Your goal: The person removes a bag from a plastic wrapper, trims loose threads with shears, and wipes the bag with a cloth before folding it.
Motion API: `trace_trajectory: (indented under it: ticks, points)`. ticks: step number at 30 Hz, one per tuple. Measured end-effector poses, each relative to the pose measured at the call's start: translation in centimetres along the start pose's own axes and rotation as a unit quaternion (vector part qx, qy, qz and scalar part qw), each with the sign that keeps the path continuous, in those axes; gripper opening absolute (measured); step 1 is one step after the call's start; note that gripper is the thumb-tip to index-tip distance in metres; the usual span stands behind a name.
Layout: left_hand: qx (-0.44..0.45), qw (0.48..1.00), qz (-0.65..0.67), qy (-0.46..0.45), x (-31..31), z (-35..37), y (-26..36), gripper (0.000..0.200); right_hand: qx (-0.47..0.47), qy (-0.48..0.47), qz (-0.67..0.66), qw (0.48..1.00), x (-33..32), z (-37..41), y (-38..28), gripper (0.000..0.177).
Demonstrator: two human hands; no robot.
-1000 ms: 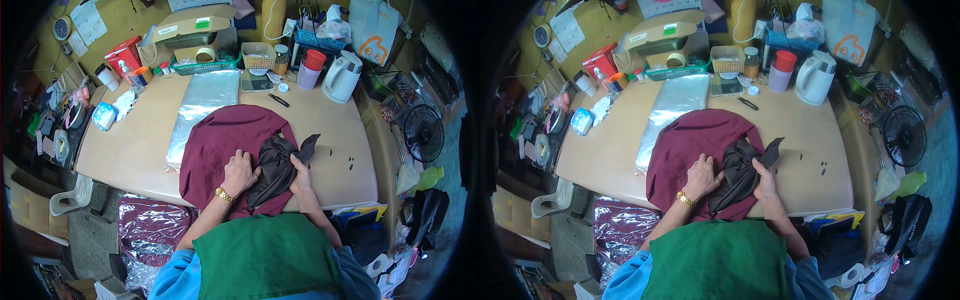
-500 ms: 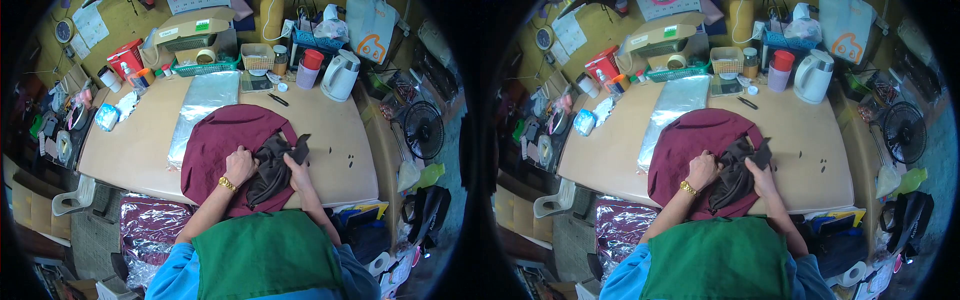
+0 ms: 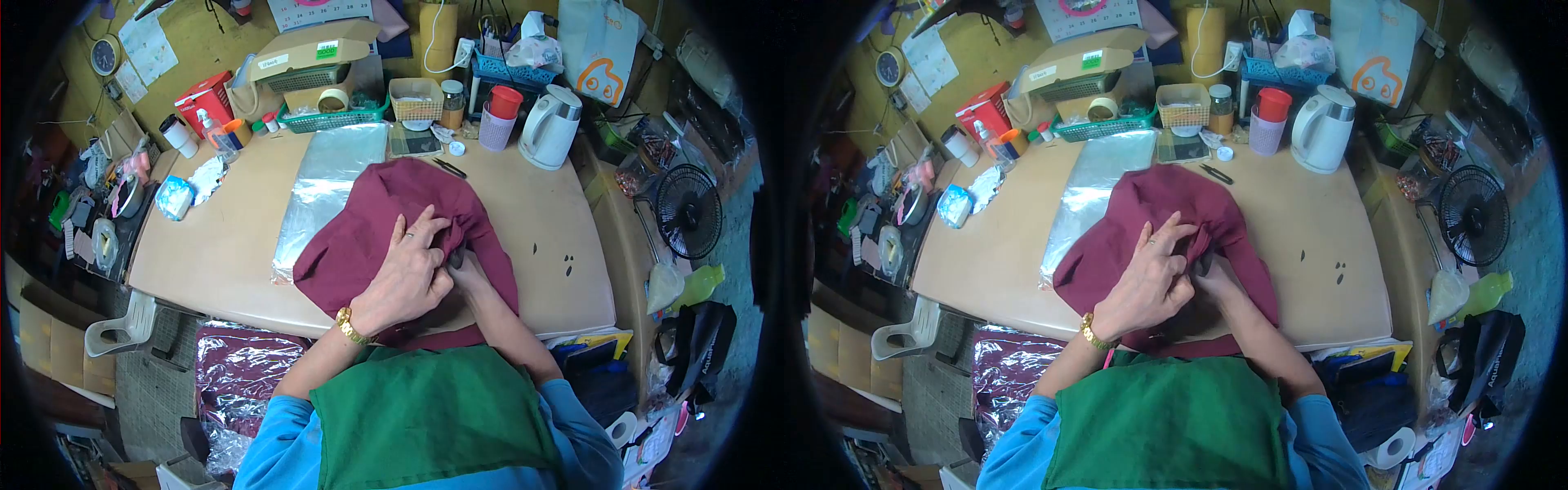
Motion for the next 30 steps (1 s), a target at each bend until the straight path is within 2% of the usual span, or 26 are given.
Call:
trace_trajectory:
  ticks: [1,2,3,4,5,7,9,14,17,20,25,26,27,28,29,30]
  points:
    - [0.023,1.000,0.015,-0.012,-0.1,-0.1,0.4,0.014,-0.002,0.001,0.000,1.000,0.3,-0.5,0.1,0.061]
    - [0.013,0.999,0.044,-0.005,-0.1,-0.3,0.1,0.013,-0.015,-0.061,-0.309,0.949,1.3,-1.2,0.2,0.061]
    - [0.014,0.999,0.044,-0.005,-0.3,-0.6,0.0,0.013,-0.026,-0.118,-0.587,0.801,2.6,-1.4,-1.1,0.061]
    - [0.023,0.999,0.047,0.012,-0.7,-1.0,0.1,0.013,-0.029,-0.034,-0.521,0.852,3.4,-1.2,-1.9,0.067]
    - [0.033,0.998,0.050,0.028,-1.2,-1.3,0.2,0.013,-0.037,-0.005,-0.487,0.873,4.3,-1.2,-2.8,0.067]
    - [0.037,0.995,0.091,0.035,-2.2,-2.0,1.3,0.014,-0.070,0.010,-0.467,0.882,5.0,-1.9,-4.0,0.066]
    - [0.054,0.998,0.038,0.008,-2.7,-2.0,2.0,0.016,-0.096,0.019,-0.447,0.889,4.7,-3.1,-4.5,0.066]
    - [0.024,0.985,0.168,-0.004,-1.0,-1.3,0.9,0.019,-0.111,0.045,-0.410,0.904,3.2,-3.5,-5.0,0.066]
    - [0.084,0.973,0.217,0.002,-1.1,-1.4,2.1,0.020,-0.105,0.063,-0.386,0.915,2.8,-2.3,-4.6,0.066]
    - [0.065,0.949,0.309,-0.013,-0.2,-1.2,2.8,0.021,-0.109,0.081,-0.358,0.924,2.4,-1.7,-4.3,0.066]
    - [0.004,0.911,0.412,-0.017,1.1,0.2,2.6,0.019,-0.161,0.139,-0.336,0.917,-2.3,-4.0,-7.3,0.065]
    - [0.048,0.937,0.344,-0.044,1.1,0.7,2.5,0.010,-0.167,0.147,-0.330,0.917,-2.9,-4.1,-7.6,0.065]
    - [0.048,0.937,0.345,-0.043,0.8,1.3,2.1,0.010,-0.176,0.156,-0.320,0.918,-3.7,-4.6,-8.1,0.065]
    - [0.045,0.941,0.336,-0.001,0.2,1.7,1.4,0.003,-0.193,0.167,-0.318,0.913,-5.1,-4.6,-9.0,0.065]
    - [0.045,0.944,0.325,0.042,-0.6,1.9,0.4,0.006,-0.214,0.175,-0.321,0.906,-6.5,-4.2,-10.1,0.065]
    - [0.047,0.961,0.212,0.170,-1.6,2.1,-0.8,0.020,-0.231,0.180,-0.321,0.901,-7.7,-3.5,-10.8,0.065]
Point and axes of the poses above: each hand's wrist, its own z-axis away from the middle knuckle, its own x-axis out of the palm, y = z × x, the point moved 2 cm from there along -z, towards the middle knuckle, and after that the axes turned 9 degrees about y, right-handed, at the moved point
